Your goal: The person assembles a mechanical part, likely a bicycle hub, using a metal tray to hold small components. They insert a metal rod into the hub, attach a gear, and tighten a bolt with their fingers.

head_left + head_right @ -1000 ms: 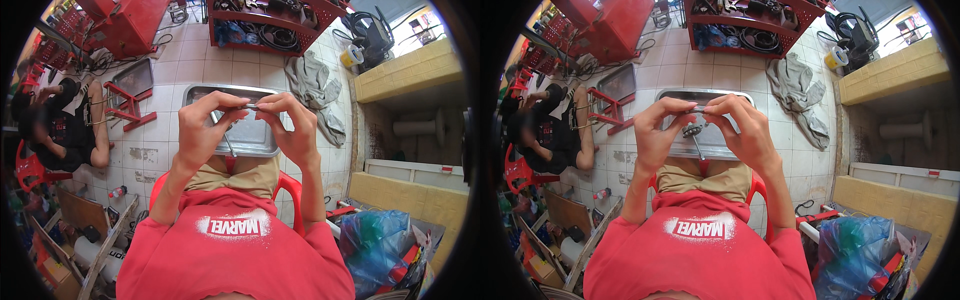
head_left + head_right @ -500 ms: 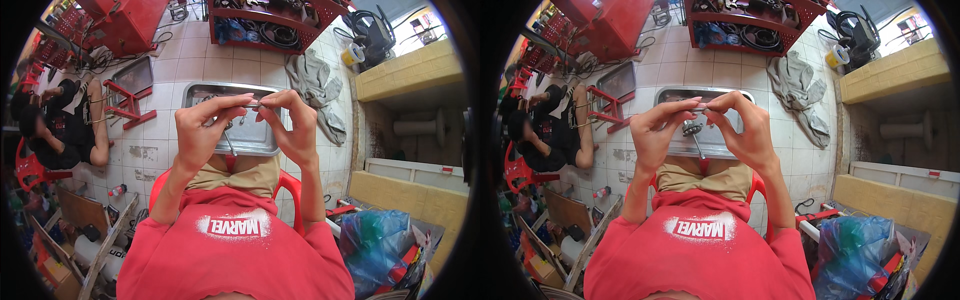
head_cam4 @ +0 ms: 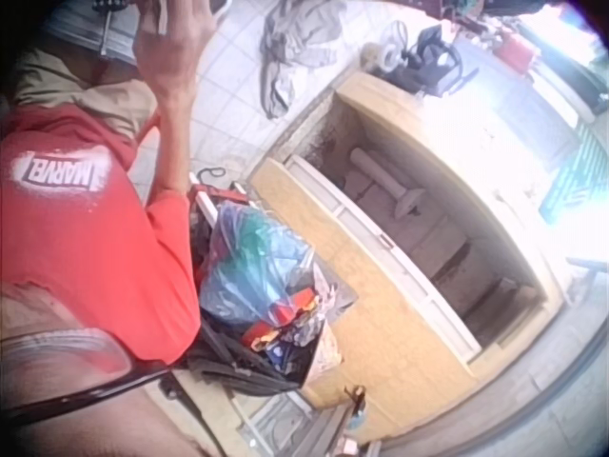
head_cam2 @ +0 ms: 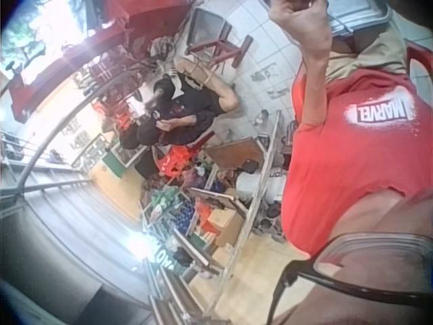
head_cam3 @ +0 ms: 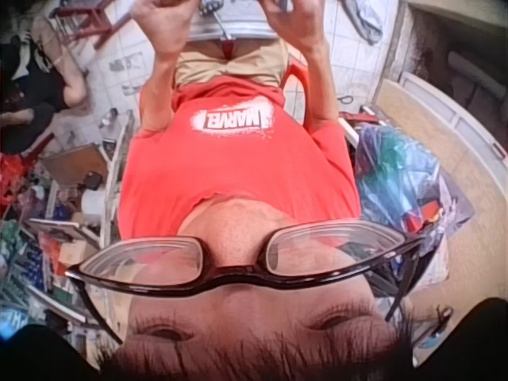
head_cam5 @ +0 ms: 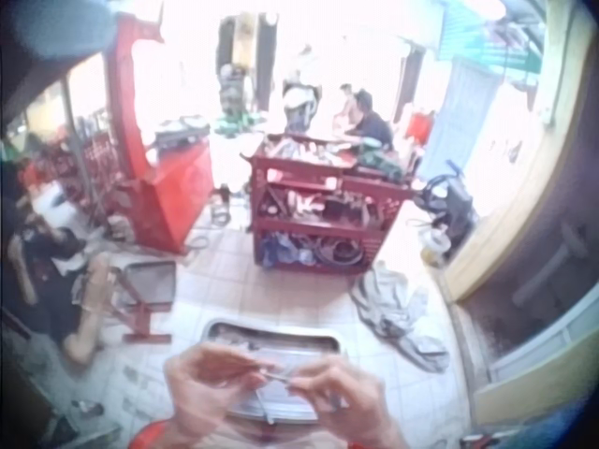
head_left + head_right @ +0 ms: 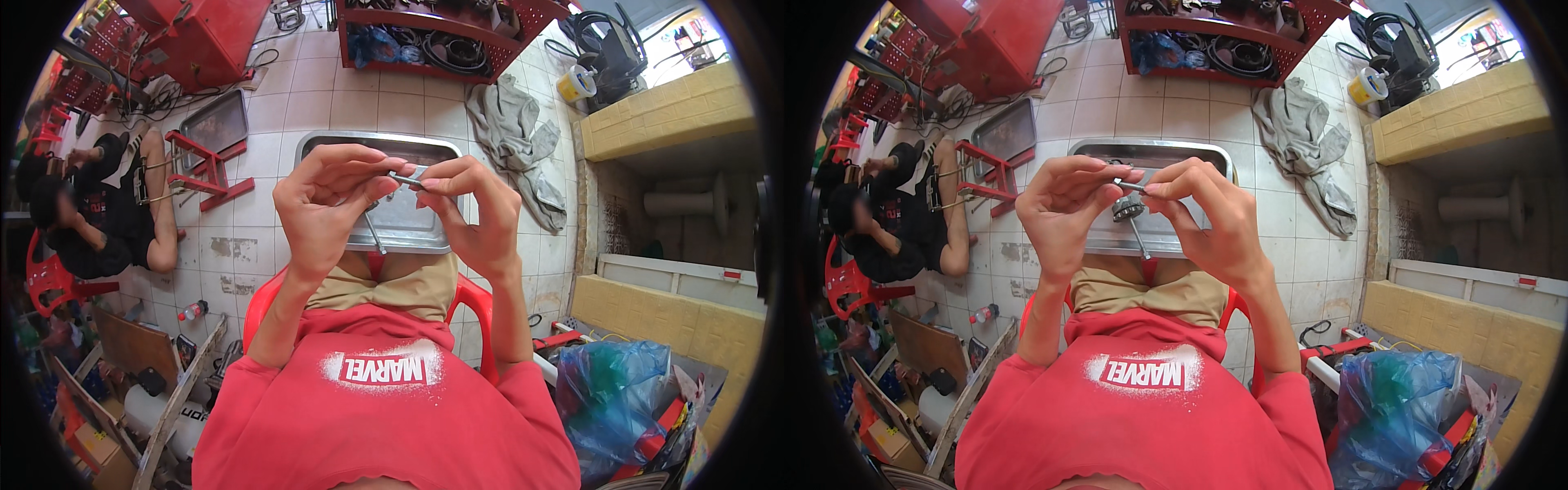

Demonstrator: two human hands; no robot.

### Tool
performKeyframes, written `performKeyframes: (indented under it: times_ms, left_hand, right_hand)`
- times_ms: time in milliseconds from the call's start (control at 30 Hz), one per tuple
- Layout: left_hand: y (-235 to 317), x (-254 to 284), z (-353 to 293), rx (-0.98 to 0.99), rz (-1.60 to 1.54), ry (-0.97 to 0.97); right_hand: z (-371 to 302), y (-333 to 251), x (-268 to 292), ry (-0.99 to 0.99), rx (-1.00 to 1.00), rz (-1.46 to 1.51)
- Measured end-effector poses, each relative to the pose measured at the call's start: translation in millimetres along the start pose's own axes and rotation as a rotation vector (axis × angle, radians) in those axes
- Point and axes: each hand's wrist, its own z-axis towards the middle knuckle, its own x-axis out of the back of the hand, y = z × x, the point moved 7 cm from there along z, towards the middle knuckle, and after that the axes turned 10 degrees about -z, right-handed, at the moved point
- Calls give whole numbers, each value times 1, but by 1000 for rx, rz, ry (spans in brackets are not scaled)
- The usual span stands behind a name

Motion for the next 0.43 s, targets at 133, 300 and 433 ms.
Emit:
performKeyframes:
  times_ms: [133, 300, 433]
  left_hand:
    - [-11, 4, 1, 76, -84, 20]
    - [-16, 7, 0, 35, -92, 60]
    - [-11, 6, 1, -133, -37, -74]
  right_hand:
    - [3, -3, 1, 5, 48, -73]
    - [2, 2, -1, -4, -18, -17]
    - [1, 10, 0, -35, -114, 107]
